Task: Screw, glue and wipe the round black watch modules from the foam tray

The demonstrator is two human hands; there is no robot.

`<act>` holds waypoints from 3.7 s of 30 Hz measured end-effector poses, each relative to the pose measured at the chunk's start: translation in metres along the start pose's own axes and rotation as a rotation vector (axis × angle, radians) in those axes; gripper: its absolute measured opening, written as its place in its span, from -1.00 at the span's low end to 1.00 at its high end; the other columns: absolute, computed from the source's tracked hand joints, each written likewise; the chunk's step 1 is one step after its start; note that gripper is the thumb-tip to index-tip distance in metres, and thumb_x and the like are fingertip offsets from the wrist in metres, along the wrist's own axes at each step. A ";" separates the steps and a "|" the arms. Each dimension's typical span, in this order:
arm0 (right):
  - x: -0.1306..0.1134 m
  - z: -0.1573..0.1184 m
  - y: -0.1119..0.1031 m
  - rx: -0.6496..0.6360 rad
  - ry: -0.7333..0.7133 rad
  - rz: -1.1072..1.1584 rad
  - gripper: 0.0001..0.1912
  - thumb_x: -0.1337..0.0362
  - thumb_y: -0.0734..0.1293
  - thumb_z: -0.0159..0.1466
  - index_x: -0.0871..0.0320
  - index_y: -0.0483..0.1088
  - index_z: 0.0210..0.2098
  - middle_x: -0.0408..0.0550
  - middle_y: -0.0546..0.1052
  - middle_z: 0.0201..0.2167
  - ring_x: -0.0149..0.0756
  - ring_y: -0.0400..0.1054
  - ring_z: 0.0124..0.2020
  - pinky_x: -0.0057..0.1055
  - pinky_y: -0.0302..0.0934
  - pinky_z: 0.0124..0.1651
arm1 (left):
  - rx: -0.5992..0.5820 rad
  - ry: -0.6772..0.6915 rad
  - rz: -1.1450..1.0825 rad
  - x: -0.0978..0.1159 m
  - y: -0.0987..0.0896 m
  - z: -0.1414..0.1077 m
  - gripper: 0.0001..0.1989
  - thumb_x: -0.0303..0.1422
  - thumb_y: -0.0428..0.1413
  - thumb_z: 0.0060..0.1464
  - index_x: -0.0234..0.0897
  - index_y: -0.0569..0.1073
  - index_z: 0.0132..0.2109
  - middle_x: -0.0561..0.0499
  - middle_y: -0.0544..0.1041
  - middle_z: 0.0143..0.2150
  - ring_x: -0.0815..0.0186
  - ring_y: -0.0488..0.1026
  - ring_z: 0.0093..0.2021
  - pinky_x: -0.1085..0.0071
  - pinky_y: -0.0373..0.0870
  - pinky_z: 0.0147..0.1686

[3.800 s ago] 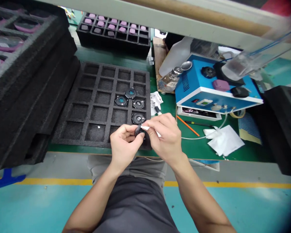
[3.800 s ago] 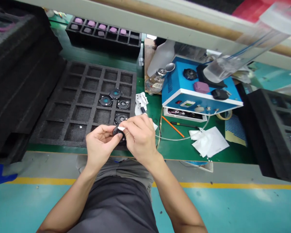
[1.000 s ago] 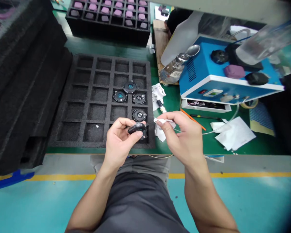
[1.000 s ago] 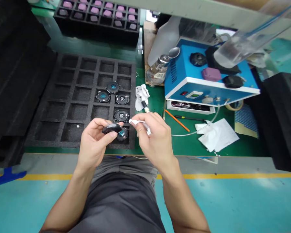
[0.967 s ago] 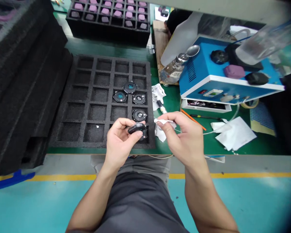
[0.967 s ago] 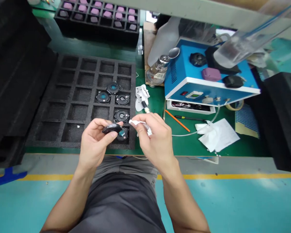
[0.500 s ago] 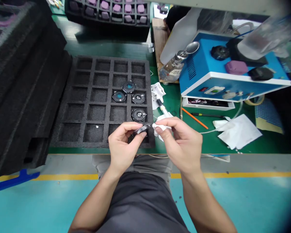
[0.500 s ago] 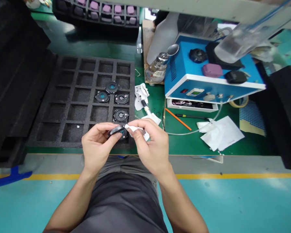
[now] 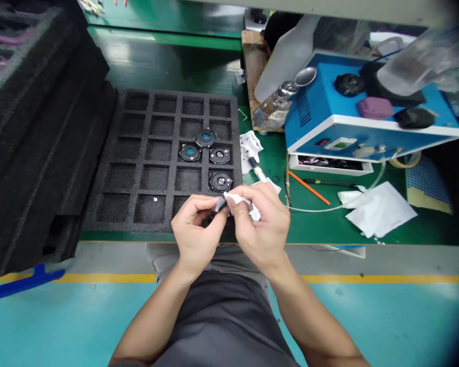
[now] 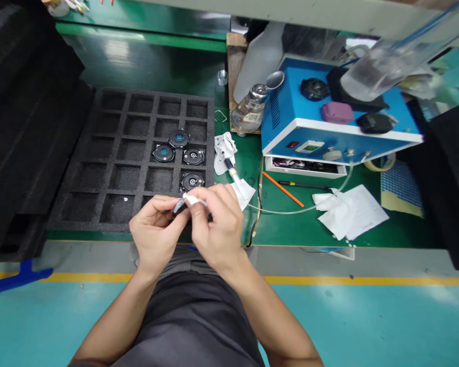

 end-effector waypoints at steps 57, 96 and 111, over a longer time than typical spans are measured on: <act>0.029 0.005 -0.016 0.044 0.038 0.029 -0.91 0.31 0.37 0.36 0.08 0.51 -0.31 -0.14 0.57 -0.38 -0.31 0.38 -0.32 -0.28 0.27 -0.19 | -0.025 0.195 -0.051 0.005 -0.002 -0.001 -0.79 -0.62 0.33 0.01 -0.28 0.48 -0.31 0.03 0.58 -0.29 0.33 0.64 -0.18 0.41 0.60 -0.14; 0.031 0.010 -0.026 0.060 -0.008 -0.181 -0.88 0.36 0.32 0.37 0.08 0.49 -0.28 -0.10 0.59 -0.36 -0.25 0.35 -0.33 -0.26 0.22 -0.22 | -0.099 -0.158 -0.139 -0.009 -0.005 0.009 -0.74 -0.38 0.40 0.01 -0.25 0.54 -0.16 0.02 0.59 -0.26 0.39 0.55 -0.26 0.50 0.51 -0.22; -0.013 0.008 -0.003 -0.129 -0.149 -0.233 -0.84 0.40 0.27 0.39 0.11 0.49 -0.23 -0.04 0.61 -0.31 -0.19 0.38 -0.24 -0.19 0.18 -0.19 | -0.056 -0.198 -0.202 -0.009 -0.006 0.011 -0.70 -0.39 0.45 -0.08 -0.25 0.52 -0.22 0.07 0.59 -0.31 0.41 0.56 -0.29 0.50 0.52 -0.21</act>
Point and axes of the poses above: each hand's wrist, its own z-axis towards the middle knuckle, its own y-axis out of the palm, x = y × z, the point moved 7 cm from there along z, towards the middle knuckle
